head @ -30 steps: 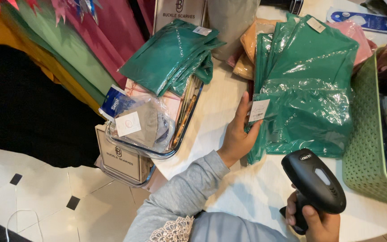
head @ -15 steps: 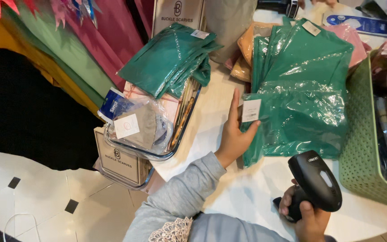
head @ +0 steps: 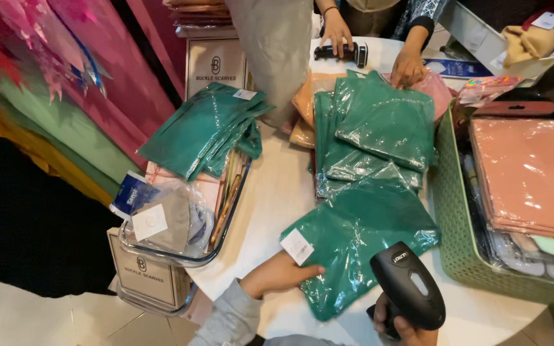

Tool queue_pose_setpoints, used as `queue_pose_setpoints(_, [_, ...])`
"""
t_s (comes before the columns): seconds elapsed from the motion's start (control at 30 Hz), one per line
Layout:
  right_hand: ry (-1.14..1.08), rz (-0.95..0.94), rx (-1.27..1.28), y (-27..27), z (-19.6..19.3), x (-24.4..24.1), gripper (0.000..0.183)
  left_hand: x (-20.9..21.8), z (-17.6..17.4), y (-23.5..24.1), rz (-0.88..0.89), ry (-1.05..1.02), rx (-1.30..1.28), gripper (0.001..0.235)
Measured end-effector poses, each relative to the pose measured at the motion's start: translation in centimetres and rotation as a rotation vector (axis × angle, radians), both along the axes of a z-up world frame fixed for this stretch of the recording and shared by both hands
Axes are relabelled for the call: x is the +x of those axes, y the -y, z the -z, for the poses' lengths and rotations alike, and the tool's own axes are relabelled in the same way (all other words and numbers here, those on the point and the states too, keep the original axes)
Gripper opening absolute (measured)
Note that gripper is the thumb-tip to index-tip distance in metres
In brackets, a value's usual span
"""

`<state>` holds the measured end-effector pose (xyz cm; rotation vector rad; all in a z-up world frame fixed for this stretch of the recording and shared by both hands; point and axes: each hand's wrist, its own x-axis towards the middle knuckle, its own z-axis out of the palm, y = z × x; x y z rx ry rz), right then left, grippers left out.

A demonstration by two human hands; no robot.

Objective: The person scans the barcodes on several individually packaged scarves using a handheld scanner, handling them one at a time and moving them between piles on the counter.

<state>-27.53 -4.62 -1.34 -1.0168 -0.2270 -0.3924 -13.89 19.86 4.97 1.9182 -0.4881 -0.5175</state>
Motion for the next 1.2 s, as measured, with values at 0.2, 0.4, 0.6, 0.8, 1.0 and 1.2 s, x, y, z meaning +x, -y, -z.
queue_pose_setpoints(0.2, [-0.105,-0.097,-0.146,1.4,1.7,-0.2,0.056,0.3,-0.8,-1.7,0.32,-0.032,-0.22,0.095])
queue_pose_setpoints(0.4, [0.008,-0.079,-0.084,1.0,0.8,0.4,0.055,-0.1,-3.9,-1.1,-0.385,-0.694,-0.436,0.044])
queue_pose_setpoints(0.6, [-0.248,-0.923,-0.437,7.9,3.8,3.7,0.025,0.5,-9.5,-4.8,0.164,0.12,0.175,0.046])
queue_pose_setpoints(0.8, [-0.071,-0.568,-0.012,5.2,1.1,2.4,0.056,1.9,-18.2,-4.1,0.254,0.677,0.419,0.031])
queue_pose_setpoints(1.0, [0.02,-0.714,-0.175,6.4,2.2,3.5,0.047,5.8,-20.4,2.0,0.219,1.195,0.633,0.019])
queue_pose_setpoints(1.2, [0.102,-0.722,-0.203,7.5,2.8,4.9,0.044,3.5,-17.0,6.4,-0.041,1.462,0.829,0.023])
